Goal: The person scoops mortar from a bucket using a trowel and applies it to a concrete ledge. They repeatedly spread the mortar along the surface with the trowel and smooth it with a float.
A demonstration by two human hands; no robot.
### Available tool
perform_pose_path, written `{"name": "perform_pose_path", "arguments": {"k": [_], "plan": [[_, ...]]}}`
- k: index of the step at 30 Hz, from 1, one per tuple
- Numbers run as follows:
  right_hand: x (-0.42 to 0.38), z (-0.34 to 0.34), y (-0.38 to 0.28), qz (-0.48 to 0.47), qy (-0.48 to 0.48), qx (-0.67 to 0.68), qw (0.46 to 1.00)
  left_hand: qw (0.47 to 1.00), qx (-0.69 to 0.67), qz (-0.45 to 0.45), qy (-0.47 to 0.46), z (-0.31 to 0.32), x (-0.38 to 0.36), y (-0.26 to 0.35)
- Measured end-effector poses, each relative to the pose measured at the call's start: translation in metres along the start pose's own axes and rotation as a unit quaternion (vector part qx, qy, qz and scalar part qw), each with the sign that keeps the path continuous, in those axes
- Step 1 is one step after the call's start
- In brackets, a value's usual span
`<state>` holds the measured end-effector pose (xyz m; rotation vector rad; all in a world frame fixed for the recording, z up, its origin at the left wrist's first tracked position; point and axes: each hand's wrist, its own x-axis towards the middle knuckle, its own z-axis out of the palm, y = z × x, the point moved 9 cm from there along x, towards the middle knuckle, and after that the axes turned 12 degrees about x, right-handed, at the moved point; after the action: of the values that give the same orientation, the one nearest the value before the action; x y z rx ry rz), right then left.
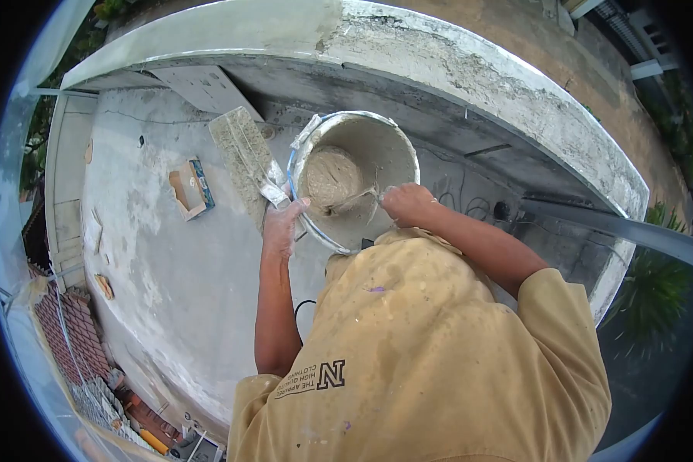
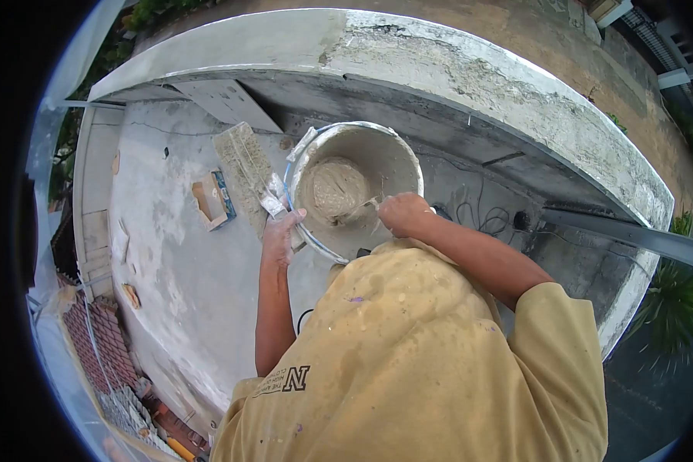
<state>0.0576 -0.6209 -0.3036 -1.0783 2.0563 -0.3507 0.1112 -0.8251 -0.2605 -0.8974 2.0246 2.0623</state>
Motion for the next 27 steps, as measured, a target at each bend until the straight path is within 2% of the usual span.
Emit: {"name": "perform_pose_path", "arguments": {"k": [3,6,9,10,13,14,17,20,24,27], "plan": [[0.004,-0.035,0.006,0.053,0.171,0.069,0.981,1.0,0.022,-0.003,-0.021,0.005,0.0,-0.006],[0.009,0.013,0.003,-0.048,0.187,0.04,0.98,0.999,0.018,0.011,-0.035,0.026,-0.006,0.014],[-0.025,0.025,0.011,0.004,0.011,0.018,1.0,0.999,0.028,-0.003,-0.027,0.029,-0.006,0.004],[-0.03,0.017,0.016,-0.01,0.019,0.0,1.0,0.999,0.023,-0.006,-0.031,0.031,-0.006,0.003],[-0.03,-0.021,0.026,0.054,0.08,0.039,0.995,0.999,0.023,-0.013,-0.043,0.043,-0.007,0.001],[-0.025,-0.03,0.027,-0.015,0.279,0.035,0.96,0.998,0.033,-0.008,-0.045,0.05,-0.009,0.007],[-0.027,0.008,0.036,-0.045,0.226,0.023,0.973,0.996,0.073,0.004,-0.047,0.057,-0.006,0.008],[-0.049,0.039,0.058,0.02,-0.035,0.003,0.999,0.996,0.079,-0.009,-0.049,0.062,-0.007,0.013],[-0.039,-0.006,0.061,0.035,0.21,0.054,0.976,0.996,0.071,-0.018,-0.059,0.071,-0.004,0.013],[-0.031,0.006,0.053,0.022,0.202,0.062,0.977,0.992,0.114,-0.015,-0.045,0.08,-0.004,0.02]]}}
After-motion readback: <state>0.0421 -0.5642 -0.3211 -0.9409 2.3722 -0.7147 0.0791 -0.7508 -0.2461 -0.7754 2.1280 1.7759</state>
